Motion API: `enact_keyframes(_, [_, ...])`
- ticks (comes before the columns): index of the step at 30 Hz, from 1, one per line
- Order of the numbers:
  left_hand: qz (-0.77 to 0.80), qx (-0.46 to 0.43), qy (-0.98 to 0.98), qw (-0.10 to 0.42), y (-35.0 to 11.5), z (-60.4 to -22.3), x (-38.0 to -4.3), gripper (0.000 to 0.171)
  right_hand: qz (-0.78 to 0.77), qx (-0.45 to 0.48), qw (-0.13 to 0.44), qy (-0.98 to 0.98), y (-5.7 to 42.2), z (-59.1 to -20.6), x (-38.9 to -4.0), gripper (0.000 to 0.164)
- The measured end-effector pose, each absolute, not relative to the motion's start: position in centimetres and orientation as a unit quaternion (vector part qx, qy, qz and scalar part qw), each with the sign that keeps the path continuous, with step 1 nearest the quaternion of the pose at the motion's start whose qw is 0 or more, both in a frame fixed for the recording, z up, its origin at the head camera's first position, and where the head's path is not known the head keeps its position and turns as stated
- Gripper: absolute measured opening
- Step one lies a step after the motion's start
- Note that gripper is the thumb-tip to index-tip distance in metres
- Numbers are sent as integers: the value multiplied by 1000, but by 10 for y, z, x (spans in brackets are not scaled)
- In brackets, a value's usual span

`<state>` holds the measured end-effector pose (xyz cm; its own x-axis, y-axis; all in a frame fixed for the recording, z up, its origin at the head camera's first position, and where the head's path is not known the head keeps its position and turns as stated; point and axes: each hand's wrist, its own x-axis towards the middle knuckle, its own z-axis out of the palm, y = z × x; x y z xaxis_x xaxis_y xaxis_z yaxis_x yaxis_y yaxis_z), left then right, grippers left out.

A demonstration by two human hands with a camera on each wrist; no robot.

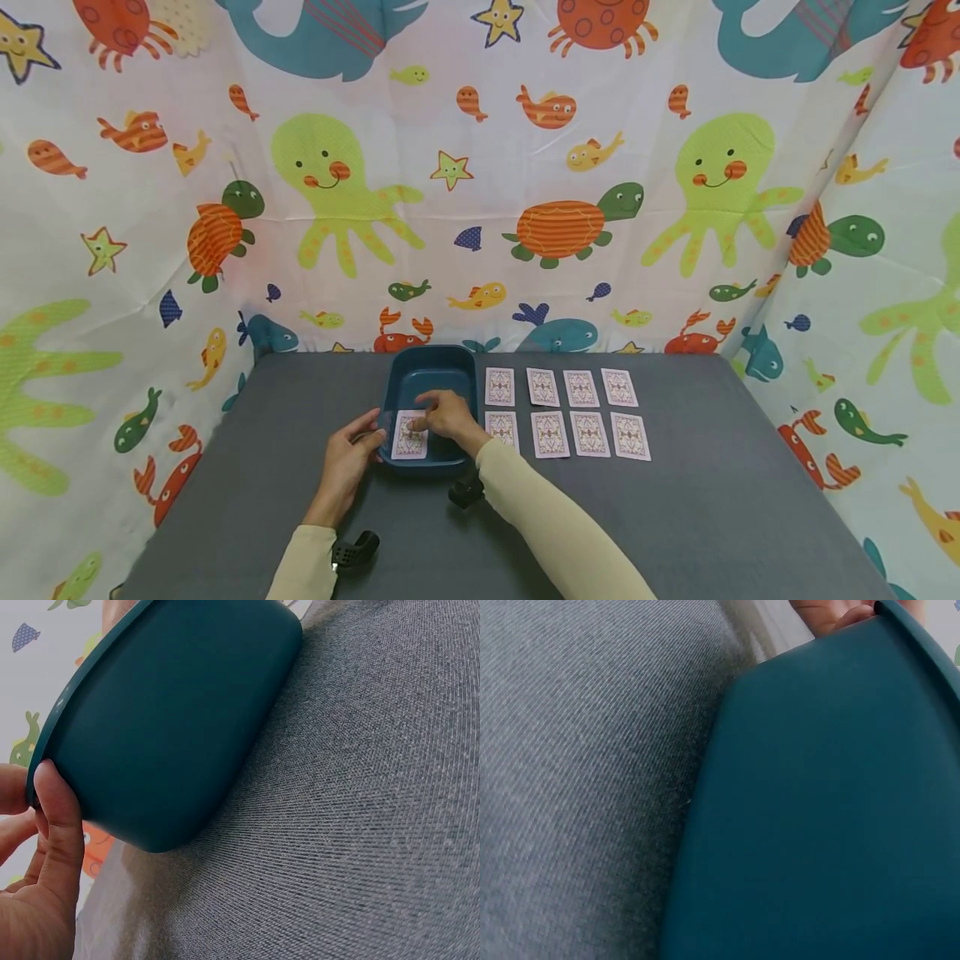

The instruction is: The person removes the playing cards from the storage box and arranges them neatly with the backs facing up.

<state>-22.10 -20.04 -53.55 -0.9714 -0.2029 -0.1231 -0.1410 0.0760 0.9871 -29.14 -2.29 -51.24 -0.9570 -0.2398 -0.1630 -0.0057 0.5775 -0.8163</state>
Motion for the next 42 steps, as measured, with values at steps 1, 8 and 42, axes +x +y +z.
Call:
enact_keyframes(1, [-669,117,-733,24,-201,-536,-221,44,-448,-68,130,882,-23,-513,-291,48])
enact_keyframes(8, [-666,124,-735,24,-201,-537,-219,44,-410,-68,127,901,-25,-516,-291,51])
enact_keyframes(42, [-661,127,-739,27,-199,-535,-220,44,-419,-79,70,902,-26,-520,-294,37])
